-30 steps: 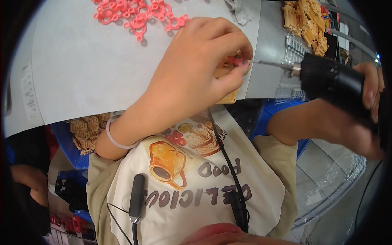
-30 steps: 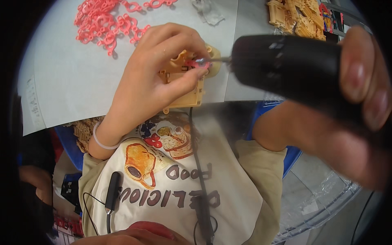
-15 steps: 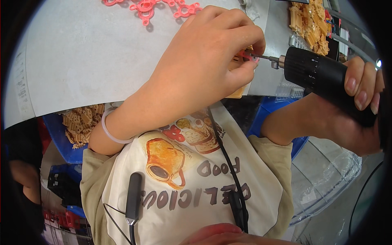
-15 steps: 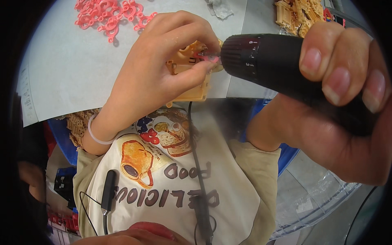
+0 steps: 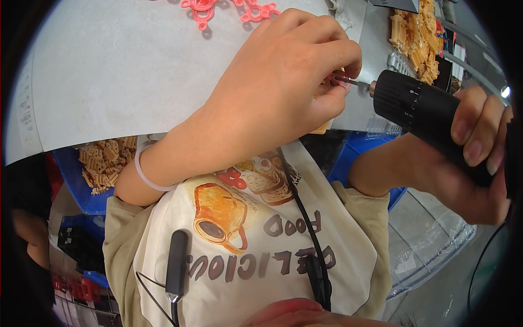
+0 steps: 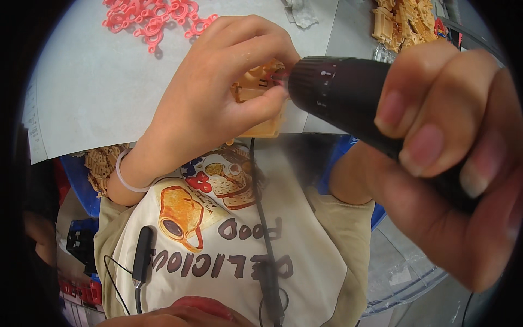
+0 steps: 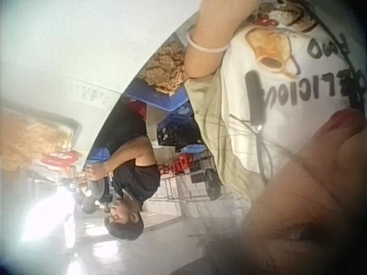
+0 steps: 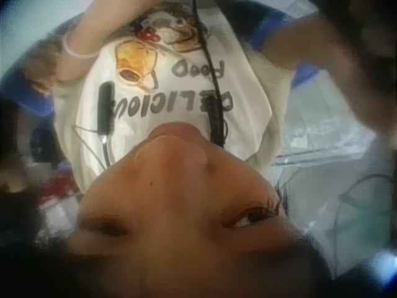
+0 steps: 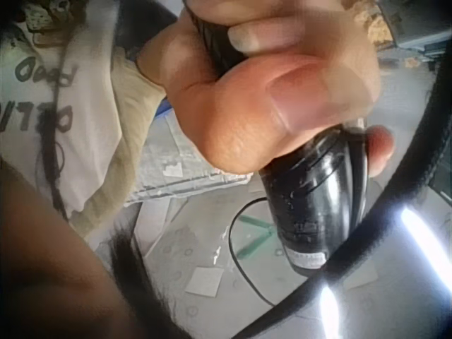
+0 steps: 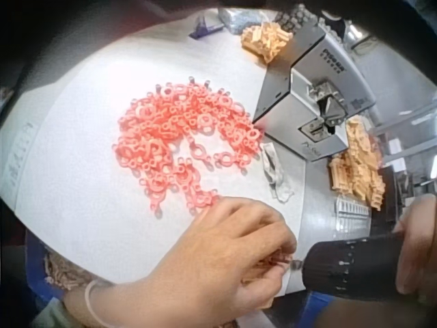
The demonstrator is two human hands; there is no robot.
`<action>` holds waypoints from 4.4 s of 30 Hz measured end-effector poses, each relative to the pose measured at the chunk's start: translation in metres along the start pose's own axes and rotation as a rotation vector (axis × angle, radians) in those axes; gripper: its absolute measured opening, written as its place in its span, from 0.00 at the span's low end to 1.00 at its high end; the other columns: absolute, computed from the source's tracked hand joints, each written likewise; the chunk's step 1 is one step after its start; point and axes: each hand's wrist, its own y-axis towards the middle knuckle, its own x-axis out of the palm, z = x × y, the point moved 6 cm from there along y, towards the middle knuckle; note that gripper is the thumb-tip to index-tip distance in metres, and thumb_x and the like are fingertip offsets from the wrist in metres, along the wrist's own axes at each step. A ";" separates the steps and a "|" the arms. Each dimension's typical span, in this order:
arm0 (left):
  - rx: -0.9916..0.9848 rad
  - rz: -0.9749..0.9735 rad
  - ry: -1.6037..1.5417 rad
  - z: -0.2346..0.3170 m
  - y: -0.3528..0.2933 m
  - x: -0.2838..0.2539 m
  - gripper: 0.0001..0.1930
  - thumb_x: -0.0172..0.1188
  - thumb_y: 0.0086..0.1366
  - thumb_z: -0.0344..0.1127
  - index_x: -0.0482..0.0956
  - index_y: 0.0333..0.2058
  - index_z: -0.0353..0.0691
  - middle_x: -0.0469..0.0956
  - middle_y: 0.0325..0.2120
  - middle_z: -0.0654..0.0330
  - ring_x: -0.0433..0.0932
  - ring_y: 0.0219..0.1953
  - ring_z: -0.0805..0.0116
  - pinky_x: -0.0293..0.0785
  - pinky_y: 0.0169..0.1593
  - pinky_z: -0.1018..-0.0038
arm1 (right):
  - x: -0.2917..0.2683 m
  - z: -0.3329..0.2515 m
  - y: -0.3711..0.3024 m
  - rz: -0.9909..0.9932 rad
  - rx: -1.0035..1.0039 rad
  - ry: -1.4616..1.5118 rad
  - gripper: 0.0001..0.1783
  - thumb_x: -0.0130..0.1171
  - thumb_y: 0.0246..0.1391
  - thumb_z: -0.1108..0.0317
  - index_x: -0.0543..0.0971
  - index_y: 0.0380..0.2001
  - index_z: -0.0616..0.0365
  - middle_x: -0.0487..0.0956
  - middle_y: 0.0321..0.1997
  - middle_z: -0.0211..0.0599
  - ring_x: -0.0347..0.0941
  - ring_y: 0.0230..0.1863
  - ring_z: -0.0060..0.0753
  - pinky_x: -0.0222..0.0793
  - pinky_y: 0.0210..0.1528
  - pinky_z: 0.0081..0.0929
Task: Assemble plastic toy components by fitting them together and using an electric screwdriver to secure them.
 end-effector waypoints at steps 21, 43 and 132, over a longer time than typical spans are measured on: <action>0.038 0.006 0.039 -0.010 0.003 0.006 0.13 0.64 0.51 0.30 0.78 0.38 0.40 0.76 0.40 0.58 0.73 0.45 0.54 0.69 0.52 0.64 | -0.011 0.013 -0.005 -0.089 0.095 -0.006 0.10 0.50 0.50 0.61 0.64 0.21 0.50 0.66 0.25 0.26 0.62 0.22 0.21 0.61 0.28 0.26; -0.222 0.211 1.081 0.008 0.025 -0.235 0.32 0.74 0.54 0.46 0.75 0.54 0.38 0.76 0.51 0.52 0.74 0.52 0.53 0.72 0.54 0.62 | -0.102 -0.031 -0.037 0.272 -0.051 0.154 0.23 0.53 0.55 0.71 0.60 0.52 0.67 0.62 0.26 0.32 0.60 0.23 0.23 0.60 0.28 0.22; 0.052 -0.389 0.512 0.038 -0.017 -0.007 0.47 0.80 0.38 0.41 0.70 0.61 0.42 0.66 0.61 0.51 0.66 0.64 0.47 0.68 0.62 0.56 | -0.041 0.064 -0.122 -0.141 0.353 -0.323 0.25 0.61 0.49 0.81 0.75 0.53 0.59 0.77 0.52 0.42 0.74 0.54 0.45 0.75 0.50 0.35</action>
